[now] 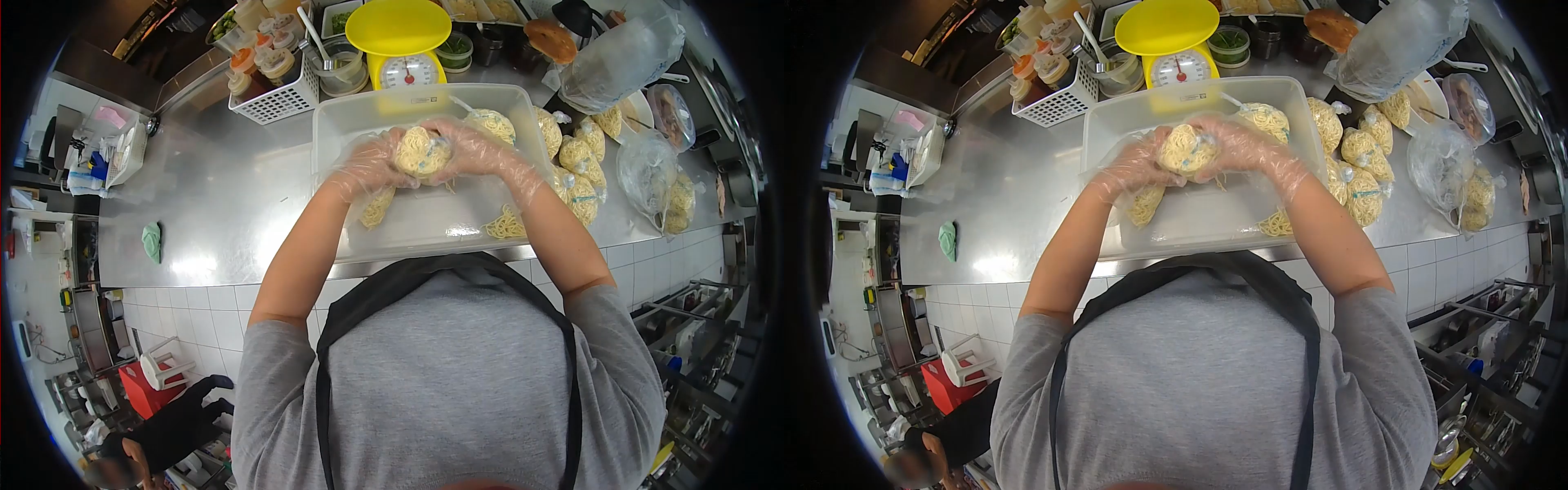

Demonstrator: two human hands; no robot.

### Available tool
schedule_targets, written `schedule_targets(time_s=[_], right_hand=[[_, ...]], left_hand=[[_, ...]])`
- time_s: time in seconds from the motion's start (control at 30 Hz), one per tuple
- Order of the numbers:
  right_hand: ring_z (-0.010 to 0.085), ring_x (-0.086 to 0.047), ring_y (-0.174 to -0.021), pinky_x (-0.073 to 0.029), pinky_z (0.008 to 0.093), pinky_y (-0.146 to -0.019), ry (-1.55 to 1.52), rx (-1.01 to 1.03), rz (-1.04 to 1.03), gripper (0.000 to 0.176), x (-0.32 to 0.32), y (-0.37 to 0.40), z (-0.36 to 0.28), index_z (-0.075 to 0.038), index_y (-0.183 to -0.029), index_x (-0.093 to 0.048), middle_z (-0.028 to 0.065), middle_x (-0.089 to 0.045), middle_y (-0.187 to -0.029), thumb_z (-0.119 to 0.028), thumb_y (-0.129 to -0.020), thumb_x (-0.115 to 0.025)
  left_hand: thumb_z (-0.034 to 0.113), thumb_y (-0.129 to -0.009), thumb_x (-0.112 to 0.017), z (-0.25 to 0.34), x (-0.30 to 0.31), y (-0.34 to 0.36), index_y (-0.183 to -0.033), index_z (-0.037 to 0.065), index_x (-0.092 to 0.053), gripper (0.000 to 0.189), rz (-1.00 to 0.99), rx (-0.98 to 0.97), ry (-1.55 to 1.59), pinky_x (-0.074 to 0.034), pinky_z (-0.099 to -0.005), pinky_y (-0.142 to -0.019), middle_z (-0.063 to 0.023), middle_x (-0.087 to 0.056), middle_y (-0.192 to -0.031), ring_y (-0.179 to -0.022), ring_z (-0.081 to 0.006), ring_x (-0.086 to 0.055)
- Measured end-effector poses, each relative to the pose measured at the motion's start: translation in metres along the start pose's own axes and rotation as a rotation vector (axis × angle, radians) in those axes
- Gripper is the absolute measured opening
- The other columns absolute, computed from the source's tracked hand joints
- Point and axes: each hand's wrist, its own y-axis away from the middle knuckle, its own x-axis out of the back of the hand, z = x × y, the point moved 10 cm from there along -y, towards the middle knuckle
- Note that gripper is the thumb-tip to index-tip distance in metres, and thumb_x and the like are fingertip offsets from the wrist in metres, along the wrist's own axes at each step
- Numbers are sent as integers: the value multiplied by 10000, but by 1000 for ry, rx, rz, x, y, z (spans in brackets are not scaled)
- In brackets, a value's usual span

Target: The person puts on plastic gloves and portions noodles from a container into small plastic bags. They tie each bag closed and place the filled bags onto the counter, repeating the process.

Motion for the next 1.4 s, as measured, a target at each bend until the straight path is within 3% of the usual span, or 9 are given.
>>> schedule_targets(time_s=[0.3, 0.37, 0.47, 0.77, 0.87, 1.07, 1.2, 1.27, 1.4], right_hand=[[218, -556, -1001, -419, 318, -876, -220, -85, 48, 438, 1, -10, 34, -56, -1063, -563, 112, -594, -1040, -274, -707, -697], [205, -565, -883, -433, 327, -796, 63, -131, 9, 219, 4, -10, 30, -47, -943, -579, 87, -599, -916, -167, -769, -638], [244, -564, -794, -439, 331, -740, 240, -88, -28, 152, -7, -5, 20, -45, -868, -573, 104, -597, -829, -159, -780, -619], [263, -558, -806, -439, 347, -735, 91, 194, 200, 116, 11, -1, -28, -51, -851, -577, 92, -598, -812, -143, -789, -610], [225, -565, -853, -434, 329, -781, -165, 62, 121, 186, 13, -4, -15, -62, -909, -567, 83, -595, -856, -171, -778, -640], [210, -539, -997, -411, 317, -871, -4, -121, 83, 437, 10, -1, 13, -71, -1142, -495, 114, -575, -1043, -209, -762, -662], [291, -560, -984, -432, 361, -854, -141, 70, 84, 459, -6, -12, 22, -81, -1153, -519, 136, -590, -1087, -229, -736, -640], [318, -568, -941, -440, 367, -833, 97, -1, 120, 409, -10, -12, 22, -96, -1131, -530, 156, -603, -1032, -208, -747, -615], [309, -563, -938, -445, 365, -810, 121, -97, 145, 345, -4, -8, -2, -82, -1087, -534, 140, -602, -1011, -138, -754, -604]], left_hand=[[349, -529, -808, -3, 6, 0, -1173, 83, -431, 792, 123, 101, -235, -429, -398, -829, -160, -588, -1042, -984, -340, -548], [379, -548, -793, 0, 0, -1, -1173, 87, -435, 777, 67, 85, -286, -419, -405, -851, -187, -557, -1083, -1005, -356, -528], [382, -623, -748, 13, 0, -3, -1151, 85, -466, 668, 187, -121, -95, -406, -398, -877, -208, -519, -1090, -1023, -351, -506], [161, -751, -617, 32, -1, -13, -991, 28, -499, 299, 234, -297, -114, -374, -388, -819, -134, -466, -945, -937, -289, -454], [78, -759, -564, 40, 1, -11, -995, 25, -499, 251, 382, -422, -251, -385, -399, -791, -159, -479, -936, -903, -315, -467], [89, -795, -520, 35, 16, -7, -976, 4, -474, 206, 468, -309, -1, -395, -441, -759, -220, -522, -894, -834, -376, -501], [90, -809, -504, 49, 3, -7, -993, 2, -455, 210, 345, -189, -161, -399, -439, -775, -229, -537, -920, -866, -387, -516], [73, -814, -490, 31, -6, -14, -1018, 10, -446, 217, 259, -21, -166, -406, -441, -784, -237, -541, -968, -912, -399, -518], [76, -817, -486, 30, -3, -15, -1023, 10, -441, 222, 312, -131, -52, -417, -438, -781, -232, -556, -945, -899, -403, -531]])
